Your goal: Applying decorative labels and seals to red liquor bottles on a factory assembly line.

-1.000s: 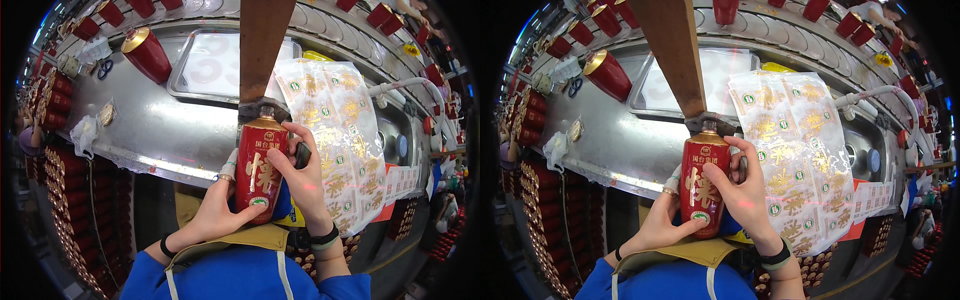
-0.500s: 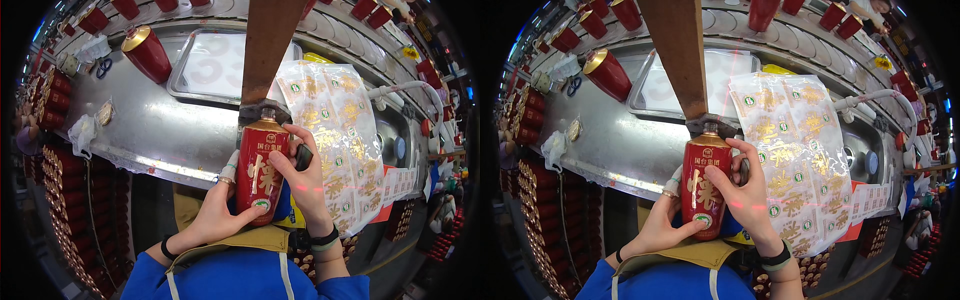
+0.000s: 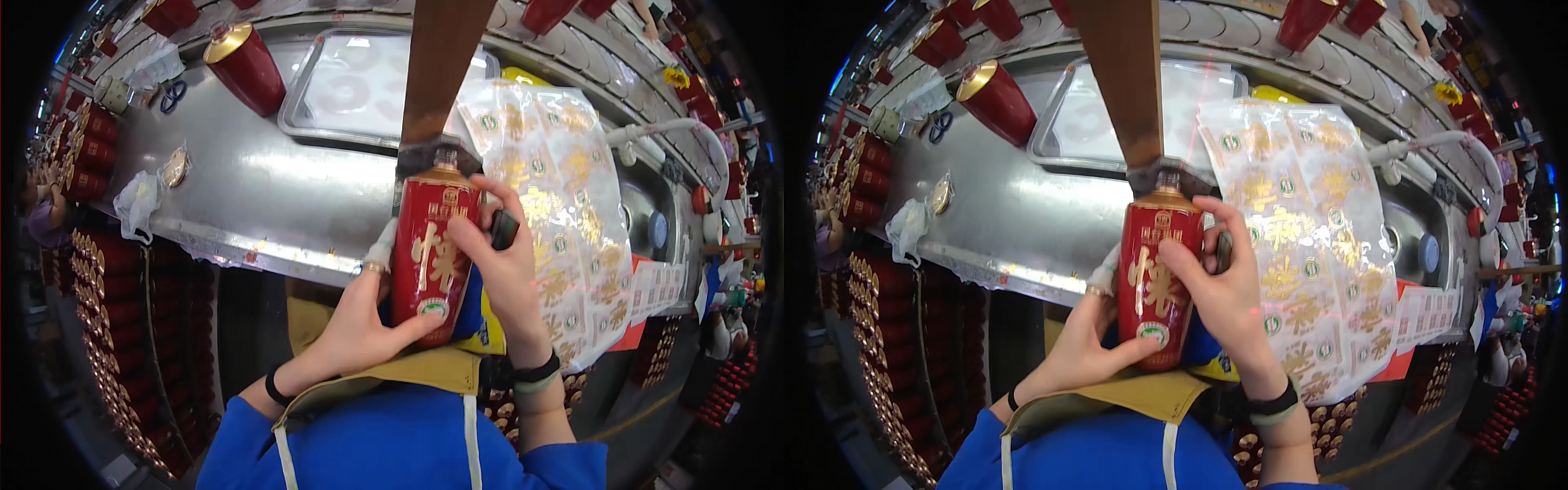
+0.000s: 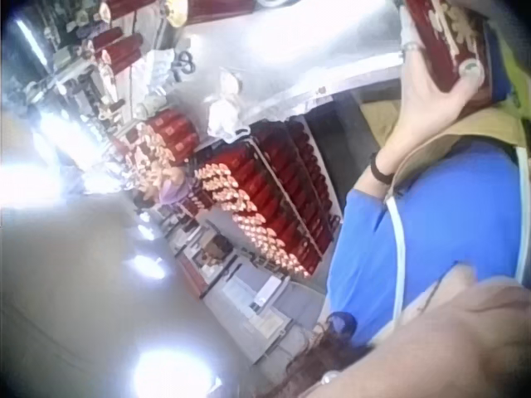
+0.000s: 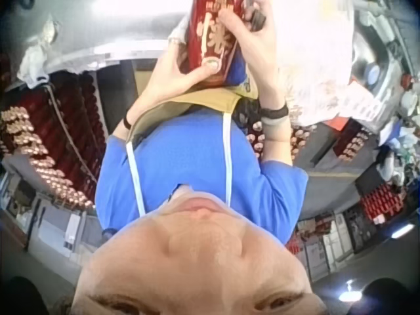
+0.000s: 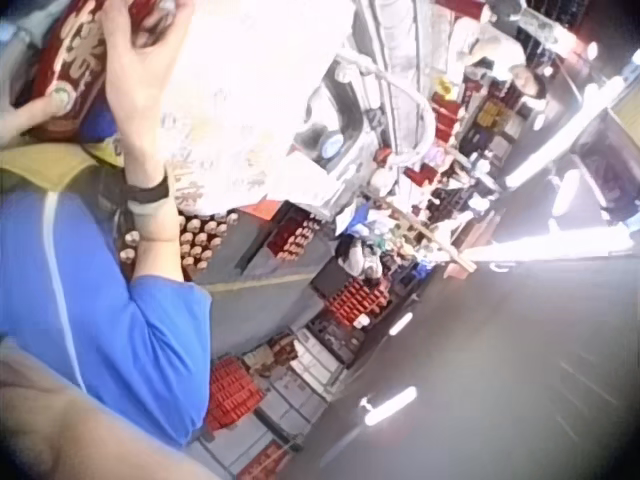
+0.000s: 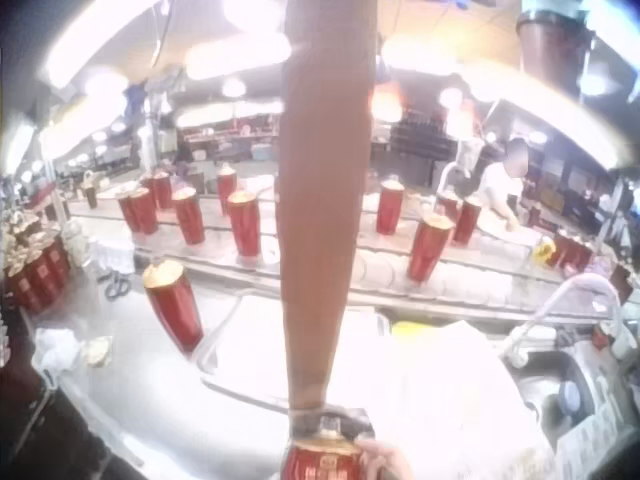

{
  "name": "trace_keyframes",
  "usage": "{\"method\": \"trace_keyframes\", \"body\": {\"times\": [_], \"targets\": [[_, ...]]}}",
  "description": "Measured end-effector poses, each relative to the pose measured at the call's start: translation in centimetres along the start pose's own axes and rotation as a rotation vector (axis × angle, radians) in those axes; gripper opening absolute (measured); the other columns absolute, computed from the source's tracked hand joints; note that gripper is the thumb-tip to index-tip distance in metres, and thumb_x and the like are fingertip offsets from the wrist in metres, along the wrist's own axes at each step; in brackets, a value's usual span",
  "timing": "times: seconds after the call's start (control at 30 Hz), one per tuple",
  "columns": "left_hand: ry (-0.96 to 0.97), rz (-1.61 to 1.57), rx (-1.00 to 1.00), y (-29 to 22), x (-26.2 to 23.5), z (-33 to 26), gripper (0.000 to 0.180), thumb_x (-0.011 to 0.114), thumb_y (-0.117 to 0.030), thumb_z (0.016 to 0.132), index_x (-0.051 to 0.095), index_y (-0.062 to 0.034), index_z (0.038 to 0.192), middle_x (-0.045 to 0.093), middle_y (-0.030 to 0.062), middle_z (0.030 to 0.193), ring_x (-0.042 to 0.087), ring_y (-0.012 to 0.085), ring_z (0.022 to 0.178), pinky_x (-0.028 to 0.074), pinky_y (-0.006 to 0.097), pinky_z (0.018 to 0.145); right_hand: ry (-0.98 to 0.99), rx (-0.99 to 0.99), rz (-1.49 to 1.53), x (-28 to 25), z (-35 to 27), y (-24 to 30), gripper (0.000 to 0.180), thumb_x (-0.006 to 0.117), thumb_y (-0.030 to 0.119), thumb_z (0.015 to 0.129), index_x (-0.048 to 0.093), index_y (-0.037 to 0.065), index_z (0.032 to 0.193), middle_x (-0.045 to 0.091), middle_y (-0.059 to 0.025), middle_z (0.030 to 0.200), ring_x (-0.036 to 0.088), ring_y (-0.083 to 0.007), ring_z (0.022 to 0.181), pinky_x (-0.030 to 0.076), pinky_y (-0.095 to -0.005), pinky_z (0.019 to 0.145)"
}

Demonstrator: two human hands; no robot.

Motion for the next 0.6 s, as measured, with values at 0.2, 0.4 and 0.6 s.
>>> {"method": "trace_keyframes", "body": {"times": [0.2, 0.4, 0.6], "targets": [[0.021, -0.472, -0.093, -0.7, -1.0, 0.8, 0.081, 0.066, -0.011, 0.101, 0.014, 0.0049, 0.161, 0.035, 0.0158, 0.159, 0.042, 0.0225, 0.143, 0.033, 0.040, 0.121, 0.027, -0.005, 0.059, -0.1, 0.6, 1.6, 0.050, 0.082, 0.021, 0.091, 0.061, 0.004, 0.133, 0.048, 0.0067, 0.085, 0.046, -0.0015, 0.074, 0.036, -0.0173, 0.064], [-0.008, -0.381, -0.020, 0.1, -0.3, 0.3, 0.085, 0.073, -0.010, 0.097, 0.016, 0.0055, 0.159, 0.040, 0.0161, 0.153, 0.043, 0.0228, 0.142, 0.037, 0.040, 0.119, 0.060, 0.007, 0.113, 0.4, 0.6, 1.4, 0.061, 0.083, 0.019, 0.091, 0.052, -0.003, 0.139, 0.054, 0.0043, 0.087, 0.053, -0.0032, 0.079, 0.046, -0.0183, 0.071], [-0.008, -0.262, 0.018, 1.1, -0.4, -0.2, 0.105, 0.087, -0.014, 0.083, 0.017, 0.0049, 0.159, 0.039, 0.0191, 0.153, 0.042, 0.0254, 0.144, 0.036, 0.041, 0.121, 0.082, -0.080, -0.020, 0.0, 0.6, 0.6, 0.058, 0.077, 0.015, 0.095, 0.048, 0.000, 0.143, 0.069, -0.0055, 0.098, 0.069, -0.0128, 0.092, 0.057, -0.0266, 0.080]]}}
Point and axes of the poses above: each hand's wrist, its own z-axis towards the middle knuckle, its own x-axis out of the palm, y = z × x, the point moved 3 cm from there along z, towards the middle knuckle
